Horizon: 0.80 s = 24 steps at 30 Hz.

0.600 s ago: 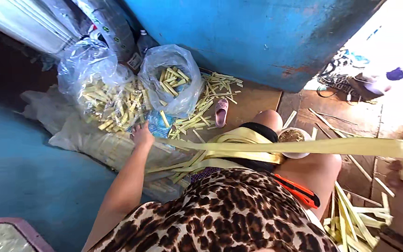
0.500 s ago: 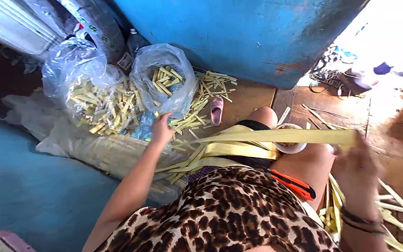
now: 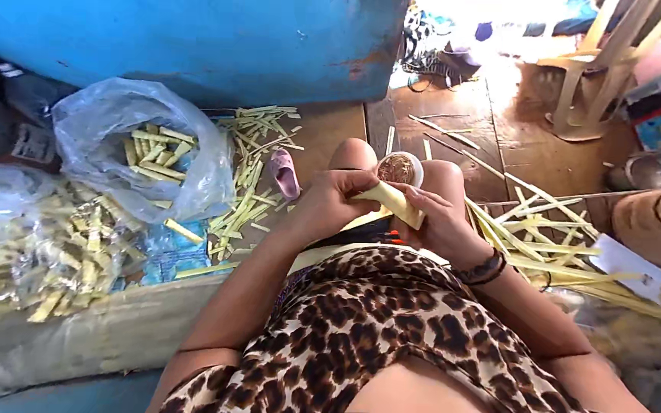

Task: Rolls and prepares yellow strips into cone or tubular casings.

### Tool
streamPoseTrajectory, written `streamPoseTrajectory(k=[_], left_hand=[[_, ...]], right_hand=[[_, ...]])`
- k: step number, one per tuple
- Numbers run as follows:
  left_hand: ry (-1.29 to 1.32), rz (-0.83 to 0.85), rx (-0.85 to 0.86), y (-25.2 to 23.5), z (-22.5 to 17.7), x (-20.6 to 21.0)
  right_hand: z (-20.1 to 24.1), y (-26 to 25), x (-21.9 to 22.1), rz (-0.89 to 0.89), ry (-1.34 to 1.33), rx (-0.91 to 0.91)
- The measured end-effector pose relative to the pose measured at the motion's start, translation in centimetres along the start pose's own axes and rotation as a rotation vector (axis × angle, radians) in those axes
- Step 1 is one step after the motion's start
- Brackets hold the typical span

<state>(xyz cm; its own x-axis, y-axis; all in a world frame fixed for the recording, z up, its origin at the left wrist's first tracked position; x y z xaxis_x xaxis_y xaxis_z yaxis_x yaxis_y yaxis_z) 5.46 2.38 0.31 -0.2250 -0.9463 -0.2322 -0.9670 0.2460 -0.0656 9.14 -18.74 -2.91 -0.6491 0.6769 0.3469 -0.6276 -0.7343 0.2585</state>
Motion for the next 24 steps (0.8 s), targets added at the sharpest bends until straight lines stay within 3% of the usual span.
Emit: streamPoseTrajectory(k=[3,4,8,9,12,13,17,18,21,22,24], left_hand=[[-0.022,-0.052,0.013,-0.5,0.3,0.2],[-0.014,-0.066,0.021,-0.5,0.4,0.2],[0.045,-0.075,0.027,-0.6,0.7,0.5],[0.044,-0.075,0.021,-0.7,0.7,0.5],[0.023,-0.088,-0.015,-0.9,0.8,0.0],[0.024,-0.095,-0.013,-0.9,0.9,-0.1],[0.045,-0.095,-0.027,-1.1,0.9,0.0],[0.046,-0.097,-0.038,-1.2,0.9,0.0],[0.047,-0.104,-0.044,-1.3,1.0,-0.3],[0.055,-0.1,-0.039,-1.3,1.0,-0.4],[0.058,-0.091,-0.032,-1.5,1.0,-0.5]], right_hand=[[-0.2,0.5,-0.5,-0.213,0.657,-0.479],[-0.3,0.6,-0.7,-0.229,0.704,-0.527],[-0.7,0.4,-1.3,-0.152,-0.016,-0.03],[-0.9,0.5,-1.4,-0.168,0.024,-0.068],[-1.3,0.7,-1.8,-0.286,0.685,-0.539],[-1.5,0.6,-1.8,-0.301,0.734,-0.579],[-1.8,0.4,-2.1,-0.219,0.001,-0.066],[-1.7,0.5,-2.2,-0.228,0.064,-0.106],[-1.7,0.8,-2.4,-0.308,0.697,-0.514],[-1.9,0.8,-2.5,-0.306,0.691,-0.511],[-2.2,0.7,-2.7,-0.252,0.266,-0.242]])
Point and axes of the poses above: each hand's wrist, its own y-axis away from the middle knuckle, its own x-axis out of the palm, z = x × y, the point moved 2 cm from there along -y, towards the middle knuckle, and after that the axes turned 3 degrees about x, right-handed, at the moved point
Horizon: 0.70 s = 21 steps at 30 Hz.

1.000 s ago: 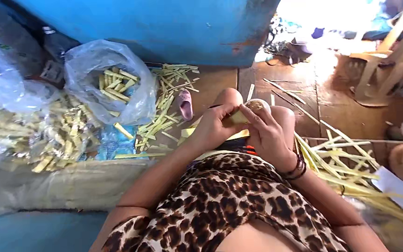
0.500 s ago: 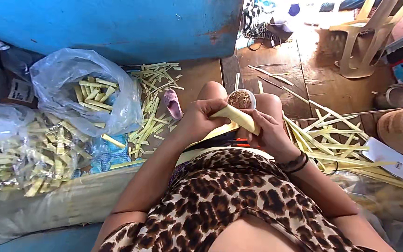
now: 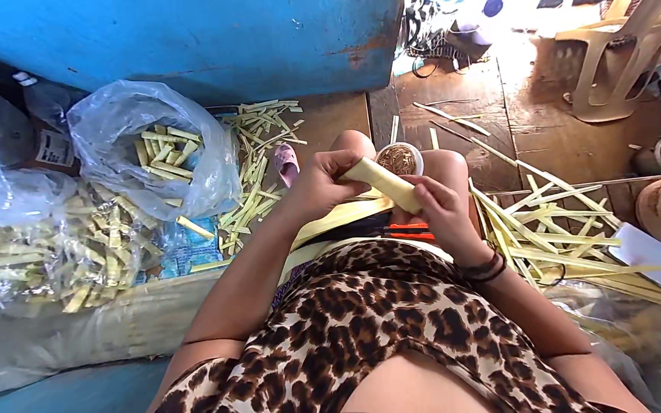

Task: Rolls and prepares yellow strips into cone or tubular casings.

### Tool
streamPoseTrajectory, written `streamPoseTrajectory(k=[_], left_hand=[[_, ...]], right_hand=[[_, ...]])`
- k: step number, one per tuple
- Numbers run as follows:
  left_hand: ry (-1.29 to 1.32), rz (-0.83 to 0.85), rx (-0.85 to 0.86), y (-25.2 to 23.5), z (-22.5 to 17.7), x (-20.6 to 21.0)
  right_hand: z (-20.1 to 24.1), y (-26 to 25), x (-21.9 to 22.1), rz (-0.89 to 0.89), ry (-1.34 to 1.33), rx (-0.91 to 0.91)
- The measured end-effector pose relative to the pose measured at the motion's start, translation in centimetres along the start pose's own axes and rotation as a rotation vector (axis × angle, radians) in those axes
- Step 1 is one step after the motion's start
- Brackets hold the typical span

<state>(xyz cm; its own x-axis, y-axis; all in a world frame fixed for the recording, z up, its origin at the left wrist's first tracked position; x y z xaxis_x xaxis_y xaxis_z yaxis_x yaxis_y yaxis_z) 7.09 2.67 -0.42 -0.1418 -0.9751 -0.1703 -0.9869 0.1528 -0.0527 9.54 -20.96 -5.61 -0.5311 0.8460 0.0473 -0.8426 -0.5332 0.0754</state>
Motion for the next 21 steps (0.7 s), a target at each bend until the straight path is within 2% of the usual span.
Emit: streamPoseTrajectory(k=[1,2,5,6,7,9,10,11,13,14,15,17,18,19,20,21], left_hand=[[-0.002,0.002,-0.004,0.0,0.0,0.0],[-0.005,0.002,-0.013,0.0,0.0,0.0],[-0.022,-0.006,-0.023,-0.2,0.1,-0.2],[-0.017,-0.002,-0.021,-0.2,0.1,-0.3],[-0.008,0.005,-0.02,-0.3,0.1,-0.3],[-0.005,0.018,-0.016,-0.3,0.1,-0.4],[-0.01,0.019,-0.015,-0.3,0.1,-0.4],[-0.021,0.014,-0.017,-0.3,0.2,-0.4],[-0.037,0.001,-0.037,-0.4,0.2,-0.5],[-0.037,-0.001,-0.049,-0.4,0.2,-0.7],[-0.027,0.004,-0.059,-0.4,0.1,-0.7],[0.002,0.021,-0.067,-0.4,0.0,-0.9],[0.001,0.026,-0.069,-0.4,0.0,-0.9],[-0.004,0.025,-0.07,-0.4,0.1,-0.9],[-0.013,0.023,-0.069,-0.5,0.3,-1.0],[-0.022,0.019,-0.068,-0.5,0.4,-1.1]], right_hand=[[-0.1,0.0,0.0,0.016,-0.182,0.139],[-0.1,0.1,0.0,0.012,-0.187,0.152],[-0.1,0.4,-0.3,-0.055,0.393,-0.28],[-0.2,0.4,-0.4,-0.055,0.42,-0.313],[-0.3,0.4,-0.5,-0.035,0.299,-0.21],[-0.4,0.2,-0.5,0.011,-0.164,0.165],[-0.4,0.2,-0.5,0.007,-0.251,0.231],[-0.3,0.3,-0.5,-0.007,-0.153,0.167],[-0.5,0.7,-0.7,-0.044,0.274,-0.181],[-0.6,0.8,-0.7,-0.049,0.376,-0.273],[-0.8,0.8,-0.7,-0.038,0.319,-0.228],[-0.9,0.7,-0.6,0.013,-0.155,0.151],[-1.0,0.6,-0.6,0.017,-0.326,0.282],[-1.0,0.7,-0.6,0.007,-0.315,0.287],[-1.0,0.8,-0.7,-0.014,-0.139,0.164],[-1.1,1.0,-0.8,-0.046,0.126,-0.034]])
Point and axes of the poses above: each hand's wrist, its own y-axis away from the middle knuckle, its own x-axis out of the palm, z = x × y, the point moved 2 cm from there along -y, towards the middle knuckle, and after that the axes turned 3 degrees about x, right-handed, at the moved point
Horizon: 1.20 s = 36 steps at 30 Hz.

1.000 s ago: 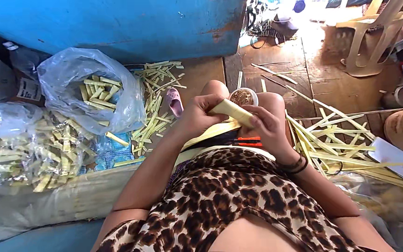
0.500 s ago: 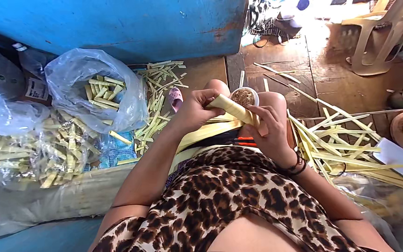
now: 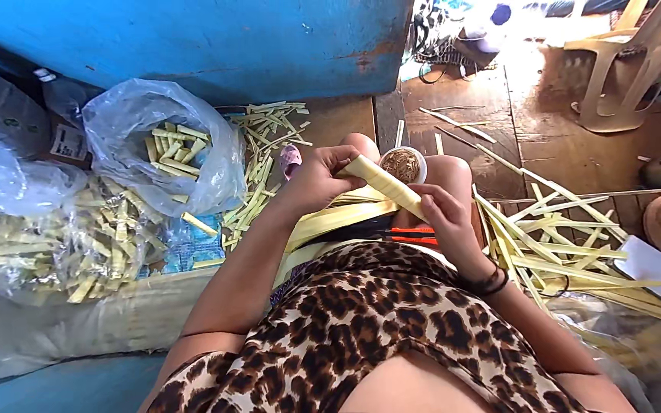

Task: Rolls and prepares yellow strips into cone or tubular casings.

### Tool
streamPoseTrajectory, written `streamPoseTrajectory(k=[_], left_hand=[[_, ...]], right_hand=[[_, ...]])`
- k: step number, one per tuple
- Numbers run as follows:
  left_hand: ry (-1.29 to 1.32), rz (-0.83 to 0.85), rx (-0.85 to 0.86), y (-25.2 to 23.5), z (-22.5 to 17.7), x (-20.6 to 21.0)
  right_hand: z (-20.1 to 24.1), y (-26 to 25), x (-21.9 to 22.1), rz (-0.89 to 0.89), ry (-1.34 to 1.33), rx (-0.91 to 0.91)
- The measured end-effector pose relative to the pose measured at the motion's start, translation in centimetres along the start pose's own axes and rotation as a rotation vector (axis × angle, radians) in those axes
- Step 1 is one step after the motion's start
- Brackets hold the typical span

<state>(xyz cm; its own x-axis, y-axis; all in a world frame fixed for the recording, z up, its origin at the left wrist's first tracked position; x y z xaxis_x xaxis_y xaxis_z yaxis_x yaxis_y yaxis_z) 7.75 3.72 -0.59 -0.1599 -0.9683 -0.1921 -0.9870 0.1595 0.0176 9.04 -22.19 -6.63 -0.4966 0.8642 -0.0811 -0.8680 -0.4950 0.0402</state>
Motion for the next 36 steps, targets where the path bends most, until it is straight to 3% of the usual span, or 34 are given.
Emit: streamPoseTrajectory(k=[1,2,3,5,6,7,10,11,12,15,16,20,21,24,25,26,30,32,34,36], left_hand=[[-0.002,-0.005,0.0,0.0,0.0,-0.1],[-0.001,-0.007,-0.003,0.0,0.0,-0.2],[0.009,-0.001,-0.005,0.0,-0.1,-0.3],[0.037,0.023,-0.007,0.1,-0.3,-0.4],[0.045,0.03,-0.013,0.1,-0.3,-0.4],[0.046,0.029,-0.017,0.1,-0.3,-0.4],[0.04,-0.003,-0.031,0.0,-0.2,-0.6],[0.043,-0.009,-0.035,0.0,-0.1,-0.7],[0.043,-0.004,-0.036,0.0,-0.1,-0.8],[0.043,0.026,-0.039,0.1,-0.2,-0.9],[0.045,0.03,-0.047,0.1,-0.3,-0.8],[0.015,0.001,-0.042,-0.1,0.0,-1.0],[0.011,0.007,-0.036,-0.1,0.0,-1.0],[0.034,0.037,-0.043,0.0,0.0,-1.3],[0.049,0.043,-0.055,0.1,-0.1,-1.2],[0.056,0.043,-0.062,0.1,0.0,-1.2],[0.035,0.028,-0.046,-0.2,0.8,-1.4],[0.028,0.025,-0.045,-0.3,1.1,-1.3],[0.034,0.028,-0.067,-0.4,1.1,-1.0],[0.072,0.037,-0.083,-0.4,1.1,-0.8]], right_hand=[[-0.2,0.1,-0.1,-0.027,0.195,-0.163],[-0.3,0.1,-0.1,-0.03,0.24,-0.217],[-0.3,0.1,-0.2,0.003,0.123,-0.128],[0.0,0.0,-0.1,0.095,-0.365,0.267],[0.1,-0.1,-0.1,0.108,-0.485,0.367],[0.1,0.0,-0.1,0.096,-0.428,0.334],[-0.7,0.5,-0.2,-0.02,0.246,-0.191],[-0.9,0.6,-0.2,-0.02,0.294,-0.243],[-1.1,0.6,-0.3,0.014,0.187,-0.157],[-0.6,0.5,-0.2,0.161,-0.513,0.36],[-0.5,0.5,-0.3,0.156,-0.52,0.359],[-0.8,0.9,-0.3,-0.045,0.356,-0.287],[-0.9,0.9,-0.4,-0.043,0.356,-0.287],[-0.7,0.8,-0.5,0.143,-0.346,0.267],[-0.7,0.9,-0.5,0.161,-0.472,0.362],[-0.7,0.9,-0.6,0.157,-0.436,0.34],[-1.6,1.2,-0.8,-0.035,0.412,-0.302],[-1.9,1.1,-0.7,-0.105,0.646,-0.477],[-2.1,1.0,-0.5,-0.122,0.703,-0.541],[-1.7,1.2,-0.5,-0.062,0.445,-0.372]])
Point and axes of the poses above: each hand's wrist, its own y-axis away from the middle knuckle, its own x-axis out of the palm, z = x × y, the point moved 2 cm from there along -y, towards the middle knuckle, and after that the axes turned 3 degrees about x, right-handed, at the moved point
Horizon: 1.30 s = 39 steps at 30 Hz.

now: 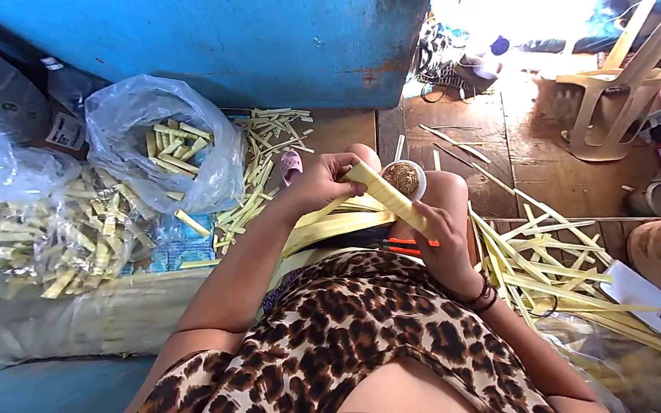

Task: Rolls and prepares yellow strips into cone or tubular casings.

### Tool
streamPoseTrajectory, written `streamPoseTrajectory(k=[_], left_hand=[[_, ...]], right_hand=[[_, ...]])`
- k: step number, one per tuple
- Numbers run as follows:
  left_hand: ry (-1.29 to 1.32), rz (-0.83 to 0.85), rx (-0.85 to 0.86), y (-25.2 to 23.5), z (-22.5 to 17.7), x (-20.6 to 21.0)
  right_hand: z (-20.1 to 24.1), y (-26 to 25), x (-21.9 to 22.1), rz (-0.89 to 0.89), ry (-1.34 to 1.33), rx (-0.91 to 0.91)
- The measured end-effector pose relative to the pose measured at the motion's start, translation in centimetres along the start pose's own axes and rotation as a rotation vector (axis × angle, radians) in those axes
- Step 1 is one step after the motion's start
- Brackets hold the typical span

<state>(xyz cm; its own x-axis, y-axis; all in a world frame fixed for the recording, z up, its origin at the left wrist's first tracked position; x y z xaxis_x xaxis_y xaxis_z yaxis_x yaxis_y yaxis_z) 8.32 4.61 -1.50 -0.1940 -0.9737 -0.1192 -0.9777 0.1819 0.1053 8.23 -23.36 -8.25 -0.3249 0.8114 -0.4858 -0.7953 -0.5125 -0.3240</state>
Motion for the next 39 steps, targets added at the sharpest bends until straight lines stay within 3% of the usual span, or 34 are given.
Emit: streamPoseTrajectory(k=[3,4,5,9,10,11,13,15,17,20,21,23,26,27,28,31,33,34,37,39], left_hand=[[0.038,0.017,0.014,0.0,0.0,-0.2],[0.038,0.018,0.019,0.0,0.1,-0.2],[0.033,0.013,0.023,-0.1,0.1,-0.1],[0.013,-0.064,-0.001,-0.1,0.1,-0.4],[0.02,-0.07,-0.005,-0.1,0.1,-0.5],[0.031,-0.066,0.001,-0.2,0.0,-0.6],[0.048,-0.049,0.002,0.0,-0.3,-0.7],[0.051,-0.035,0.01,0.0,-0.5,-0.5],[0.046,-0.033,0.015,-0.1,-0.3,-0.6],[0.043,-0.059,-0.01,-0.3,0.1,-0.7],[0.043,-0.06,-0.013,-0.3,0.3,-0.8],[0.042,-0.048,-0.018,-0.3,0.4,-0.8],[0.056,-0.013,-0.021,-0.1,0.3,-0.8],[0.058,-0.01,-0.022,-0.1,0.3,-0.7],[0.059,-0.015,-0.021,-0.2,0.3,-0.7],[0.067,-0.066,-0.006,-0.4,0.6,-0.9],[0.065,-0.087,0.006,-0.5,0.6,-0.9],[0.06,-0.083,0.015,-0.5,0.5,-0.9],[0.08,-0.06,0.042,-0.4,0.5,-1.1],[0.139,-0.059,0.069,-0.4,0.7,-1.1]], right_hand=[[0.9,-0.8,-0.4,0.119,-0.955,0.722],[1.0,-0.9,-0.4,0.132,-1.085,0.84],[0.8,-0.8,-0.4,0.122,-1.05,0.824],[-0.1,0.0,-0.6,0.006,-0.147,0.145],[-0.2,0.1,-0.6,0.005,-0.123,0.115],[-0.2,0.1,-0.6,0.059,-0.265,0.214],[0.2,0.0,-0.6,0.213,-0.83,0.585],[0.5,0.0,-0.5,0.238,-0.998,0.693],[0.5,0.2,-0.7,0.179,-0.649,0.477],[-0.1,0.4,-0.4,-0.028,0.136,-0.025],[-0.4,0.4,-0.2,-0.055,0.241,-0.098],[-0.7,0.5,-0.2,-0.002,0.1,0.033],[-0.3,0.2,-0.1,0.096,-0.77,0.66],[-0.1,0.2,-0.1,0.101,-0.895,0.754],[0.0,0.2,-0.2,0.106,-0.855,0.728],[-0.1,0.3,-0.5,0.056,-0.126,0.196],[-0.2,0.3,-0.4,0.019,0.083,0.036],[-0.2,0.3,-0.5,0.065,-0.018,0.112],[0.3,0.3,-0.5,0.216,-0.737,0.558],[0.8,0.3,-0.6,0.297,-0.984,0.697]])
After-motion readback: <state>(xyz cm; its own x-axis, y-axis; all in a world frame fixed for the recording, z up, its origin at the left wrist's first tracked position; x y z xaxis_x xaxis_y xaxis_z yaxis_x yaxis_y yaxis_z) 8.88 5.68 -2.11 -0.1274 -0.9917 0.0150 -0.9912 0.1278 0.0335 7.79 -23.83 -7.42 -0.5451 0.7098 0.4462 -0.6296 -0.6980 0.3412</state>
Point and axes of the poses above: each hand's wrist, its own y-axis away from the middle knuckle, its own x-axis out of the palm, z = x × y, the point moved 2 cm from there along -y, towards the middle knuckle, and after that the axes turned 3 degrees about x, right-handed, at the moved point
